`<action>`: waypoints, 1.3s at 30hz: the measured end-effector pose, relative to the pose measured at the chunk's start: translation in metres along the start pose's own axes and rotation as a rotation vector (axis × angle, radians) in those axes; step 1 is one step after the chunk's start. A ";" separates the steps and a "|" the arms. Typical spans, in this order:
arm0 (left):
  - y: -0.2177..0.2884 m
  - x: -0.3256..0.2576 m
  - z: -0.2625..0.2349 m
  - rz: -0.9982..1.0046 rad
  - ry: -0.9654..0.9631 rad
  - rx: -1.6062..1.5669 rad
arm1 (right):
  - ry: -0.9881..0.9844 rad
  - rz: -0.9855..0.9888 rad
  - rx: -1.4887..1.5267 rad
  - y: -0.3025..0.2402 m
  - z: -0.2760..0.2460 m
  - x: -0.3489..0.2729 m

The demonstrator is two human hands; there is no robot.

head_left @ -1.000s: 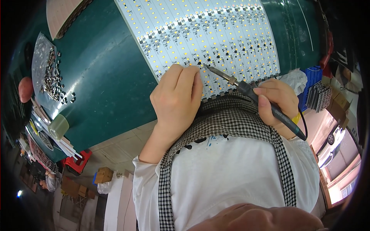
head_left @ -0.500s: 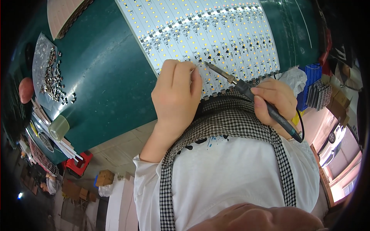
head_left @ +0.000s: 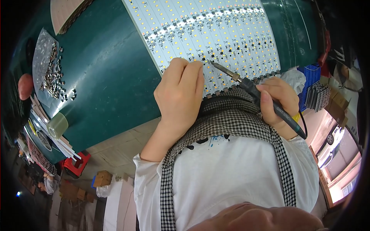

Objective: The person solders components onto LED circuit boards using a soldering iron, then turns and handles the boards by hand.

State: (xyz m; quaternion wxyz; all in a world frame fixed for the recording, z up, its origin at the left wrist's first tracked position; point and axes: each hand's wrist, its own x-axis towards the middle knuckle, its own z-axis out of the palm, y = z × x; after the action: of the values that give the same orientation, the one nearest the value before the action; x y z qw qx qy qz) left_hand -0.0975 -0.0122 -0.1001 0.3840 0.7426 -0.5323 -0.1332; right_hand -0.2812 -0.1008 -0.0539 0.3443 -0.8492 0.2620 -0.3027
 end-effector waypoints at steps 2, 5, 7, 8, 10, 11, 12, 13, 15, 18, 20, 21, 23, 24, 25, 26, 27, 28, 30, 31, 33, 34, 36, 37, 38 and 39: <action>0.000 0.001 0.001 0.003 -0.010 0.002 | -0.002 -0.009 -0.018 0.000 0.001 0.000; 0.001 0.001 0.000 0.000 -0.026 0.015 | -0.008 -0.019 -0.021 0.000 0.002 0.001; -0.001 0.000 0.002 0.013 -0.002 0.017 | 0.010 -0.041 -0.029 0.001 0.003 0.002; 0.000 -0.001 0.000 0.013 -0.001 0.019 | 0.027 -0.062 -0.039 0.001 0.003 0.002; 0.002 -0.003 -0.007 -0.043 0.016 -0.008 | 0.043 -0.083 -0.050 0.001 0.001 -0.001; 0.000 -0.004 -0.010 -0.043 0.018 -0.008 | 0.059 -0.104 -0.059 0.000 0.000 -0.002; -0.002 -0.005 -0.013 -0.035 0.031 -0.010 | 0.061 -0.102 -0.055 0.001 0.000 -0.002; -0.004 -0.005 -0.014 -0.027 0.045 -0.013 | 0.055 -0.108 -0.061 0.002 0.001 -0.002; -0.006 -0.006 -0.013 -0.021 0.053 -0.023 | 0.049 -0.116 -0.064 0.001 0.002 -0.001; -0.008 -0.008 -0.011 -0.008 0.066 -0.032 | 0.033 -0.103 -0.086 -0.002 0.007 0.003; -0.008 -0.008 -0.010 -0.001 0.068 -0.027 | 0.020 -0.076 -0.066 -0.001 0.009 0.002; -0.008 -0.008 -0.009 0.002 0.072 -0.020 | 0.020 -0.076 -0.065 -0.001 0.010 0.003; -0.009 -0.007 -0.008 0.006 0.077 -0.012 | -0.004 -0.056 -0.057 -0.001 0.010 0.003; -0.009 -0.007 -0.008 0.017 0.076 -0.010 | -0.004 -0.056 -0.057 -0.001 0.010 0.003; -0.009 -0.006 -0.008 0.027 0.075 -0.009 | -0.011 -0.051 -0.046 -0.001 0.011 0.004; -0.007 -0.007 -0.009 0.028 0.075 -0.008 | -0.019 -0.045 -0.034 -0.001 0.011 0.004; -0.004 -0.007 -0.011 -0.023 0.031 -0.007 | -0.017 -0.044 -0.035 -0.001 0.011 0.005; -0.002 -0.007 -0.012 -0.074 -0.012 -0.005 | -0.019 -0.049 -0.038 -0.001 0.011 0.005; -0.006 -0.007 -0.008 -0.030 0.019 -0.001 | -0.019 -0.055 -0.040 -0.001 0.012 0.006; -0.008 -0.007 -0.007 0.013 0.051 0.003 | -0.017 -0.068 -0.038 0.000 0.012 0.006; -0.009 -0.007 -0.005 0.020 0.056 0.004 | -0.015 -0.081 -0.036 0.000 0.013 0.006; -0.009 -0.007 -0.005 0.026 0.061 0.003 | -0.021 -0.093 -0.037 -0.001 0.012 0.007; -0.006 -0.006 -0.006 0.026 0.047 0.026 | -0.025 -0.106 -0.039 -0.001 0.012 0.008; -0.005 -0.005 -0.007 0.025 0.034 0.048 | -0.033 -0.119 -0.041 -0.002 0.012 0.009; -0.005 -0.005 -0.007 0.027 0.035 0.047 | -0.040 -0.132 -0.043 -0.003 0.012 0.009; -0.005 -0.006 -0.008 0.014 0.023 0.063 | -0.040 -0.134 -0.043 -0.003 0.012 0.010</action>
State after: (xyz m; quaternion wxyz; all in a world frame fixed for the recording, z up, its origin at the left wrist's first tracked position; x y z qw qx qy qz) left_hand -0.0916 -0.0030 -0.0990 0.3673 0.7519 -0.5372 -0.1052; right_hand -0.2652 -0.1003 -0.0548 0.3103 -0.8779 0.2042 -0.3023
